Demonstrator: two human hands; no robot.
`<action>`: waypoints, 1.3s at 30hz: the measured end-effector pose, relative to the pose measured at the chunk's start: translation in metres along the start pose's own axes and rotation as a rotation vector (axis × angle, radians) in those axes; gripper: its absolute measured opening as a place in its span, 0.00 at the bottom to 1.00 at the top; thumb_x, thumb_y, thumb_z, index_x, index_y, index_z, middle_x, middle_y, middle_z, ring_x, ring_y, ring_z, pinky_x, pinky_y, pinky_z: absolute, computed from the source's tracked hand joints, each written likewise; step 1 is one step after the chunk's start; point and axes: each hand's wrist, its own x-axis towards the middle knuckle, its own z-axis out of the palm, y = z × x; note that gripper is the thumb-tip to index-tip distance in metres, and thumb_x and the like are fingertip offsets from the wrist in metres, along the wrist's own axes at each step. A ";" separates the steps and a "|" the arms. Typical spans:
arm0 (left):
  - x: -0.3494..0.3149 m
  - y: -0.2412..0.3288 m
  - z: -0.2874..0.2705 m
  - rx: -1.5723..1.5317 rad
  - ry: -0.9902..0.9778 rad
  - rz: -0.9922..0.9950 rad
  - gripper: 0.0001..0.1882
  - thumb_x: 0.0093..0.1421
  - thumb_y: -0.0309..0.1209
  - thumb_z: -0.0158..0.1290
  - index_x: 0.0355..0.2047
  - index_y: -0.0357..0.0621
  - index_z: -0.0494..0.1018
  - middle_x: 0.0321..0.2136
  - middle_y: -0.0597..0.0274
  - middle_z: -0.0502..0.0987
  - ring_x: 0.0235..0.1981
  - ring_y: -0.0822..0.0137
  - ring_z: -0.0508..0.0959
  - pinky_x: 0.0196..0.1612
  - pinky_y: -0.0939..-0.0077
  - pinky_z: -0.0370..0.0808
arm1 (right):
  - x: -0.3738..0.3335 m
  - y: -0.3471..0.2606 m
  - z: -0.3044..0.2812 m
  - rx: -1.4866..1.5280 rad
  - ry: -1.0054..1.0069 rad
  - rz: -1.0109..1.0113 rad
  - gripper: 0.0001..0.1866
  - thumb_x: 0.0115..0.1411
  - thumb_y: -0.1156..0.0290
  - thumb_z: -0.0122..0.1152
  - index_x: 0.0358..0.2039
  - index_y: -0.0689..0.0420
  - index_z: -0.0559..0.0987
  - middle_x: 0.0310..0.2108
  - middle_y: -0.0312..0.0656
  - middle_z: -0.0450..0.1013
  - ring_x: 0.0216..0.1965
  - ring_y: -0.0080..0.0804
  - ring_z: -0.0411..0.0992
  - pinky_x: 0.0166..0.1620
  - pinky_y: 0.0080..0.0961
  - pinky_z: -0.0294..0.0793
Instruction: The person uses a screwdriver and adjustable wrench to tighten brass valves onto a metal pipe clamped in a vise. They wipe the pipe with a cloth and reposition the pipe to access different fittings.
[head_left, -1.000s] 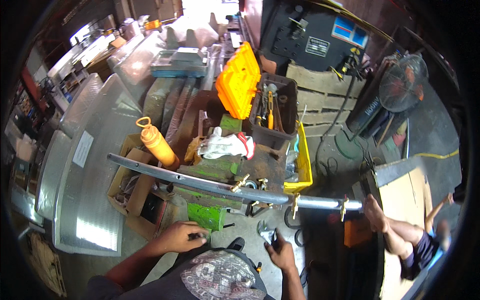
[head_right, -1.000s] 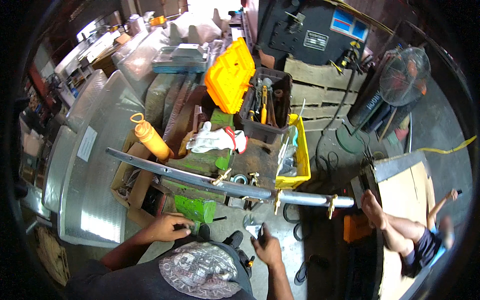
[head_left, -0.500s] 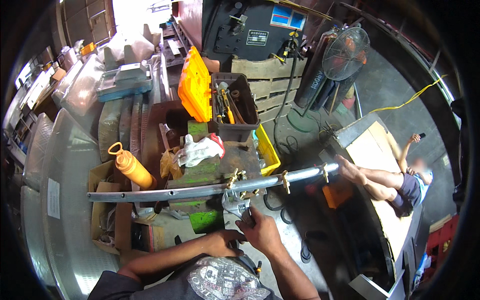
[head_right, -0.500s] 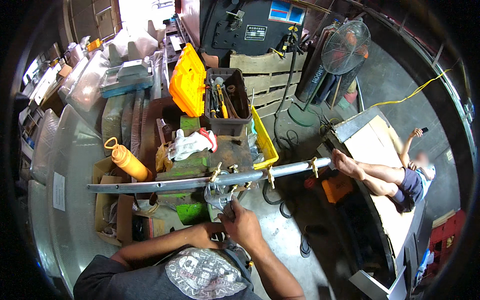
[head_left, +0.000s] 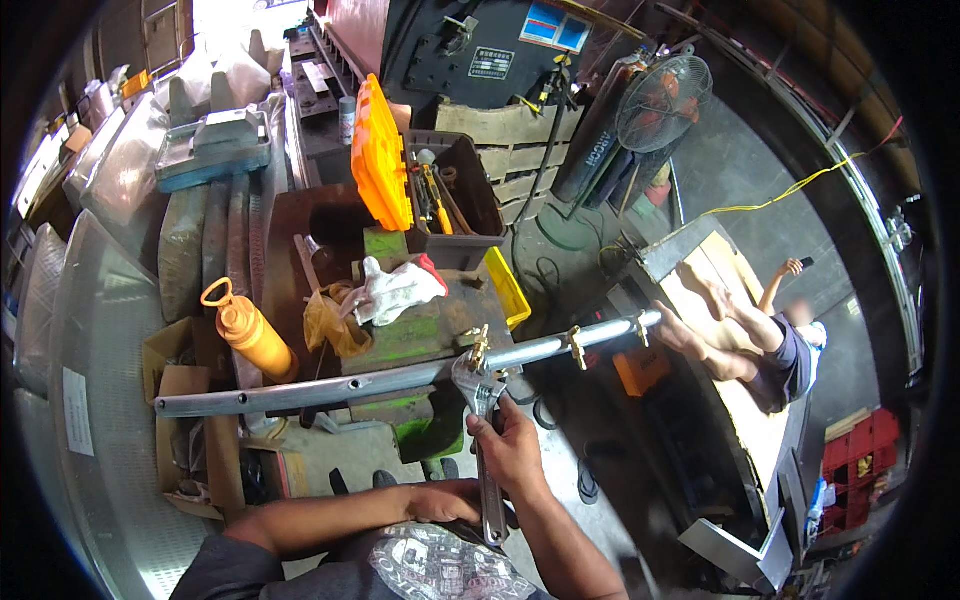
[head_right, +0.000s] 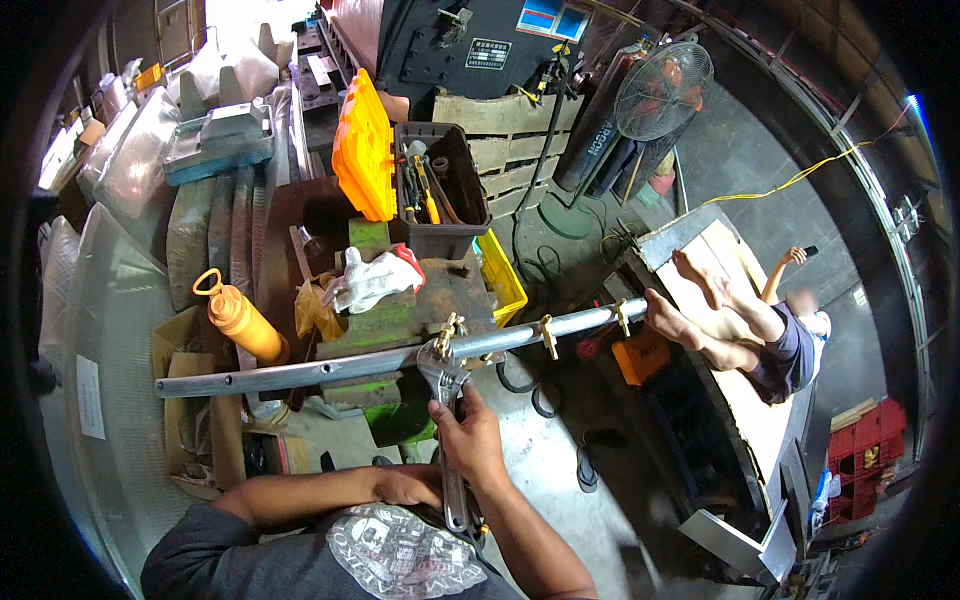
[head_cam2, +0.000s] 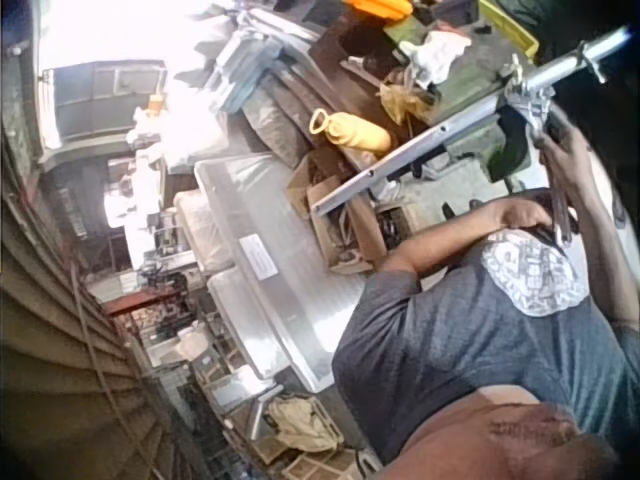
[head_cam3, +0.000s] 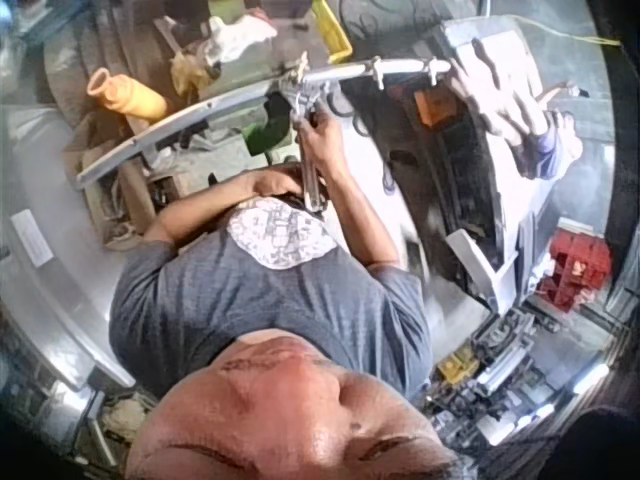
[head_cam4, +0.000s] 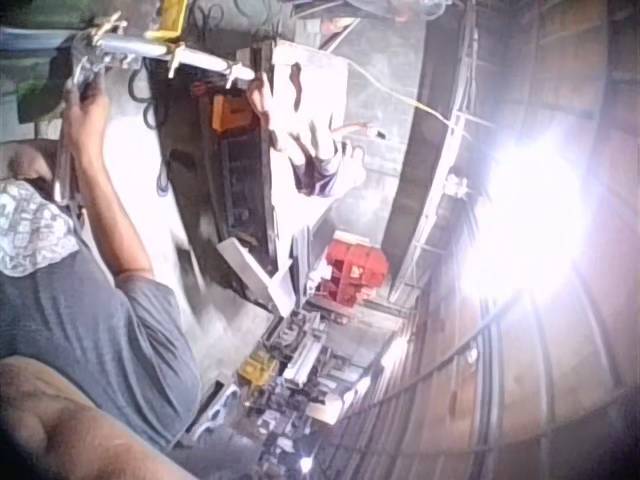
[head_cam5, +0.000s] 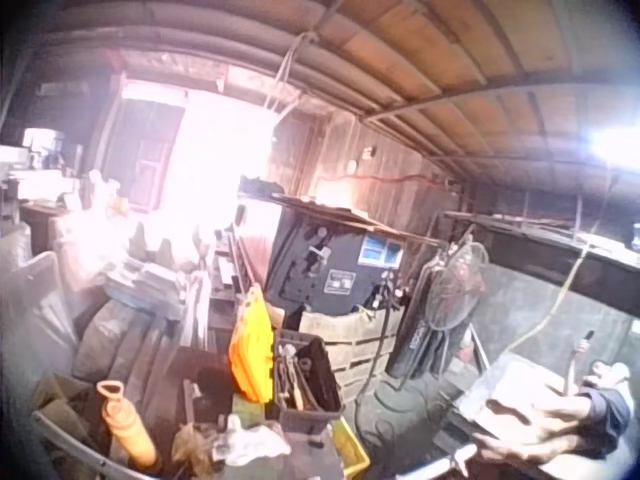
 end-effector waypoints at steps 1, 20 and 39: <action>-0.008 0.012 0.008 -0.247 0.025 -0.112 0.18 0.64 0.31 0.55 0.51 0.36 0.76 0.48 0.56 0.80 0.51 0.63 0.79 0.57 0.67 0.72 | -0.001 0.001 0.001 0.000 -0.001 -0.001 0.12 0.66 0.72 0.63 0.45 0.63 0.74 0.26 0.34 0.73 0.25 0.18 0.69 0.28 0.21 0.69; -0.158 0.113 -0.003 0.090 0.960 -0.437 0.22 0.60 0.32 0.63 0.52 0.38 0.70 0.34 0.64 0.76 0.34 0.73 0.76 0.40 0.74 0.75 | -0.026 0.057 -0.053 0.197 0.140 0.107 0.19 0.67 0.71 0.61 0.56 0.61 0.76 0.33 0.38 0.79 0.28 0.20 0.74 0.28 0.17 0.68; -0.149 0.205 -0.137 0.496 1.348 -0.524 0.13 0.69 0.40 0.55 0.33 0.44 0.74 0.19 0.73 0.67 0.18 0.80 0.63 0.19 0.81 0.58 | 0.070 0.035 -0.160 0.284 0.425 -0.429 0.11 0.66 0.75 0.59 0.47 0.64 0.79 0.33 0.36 0.77 0.30 0.19 0.73 0.34 0.17 0.72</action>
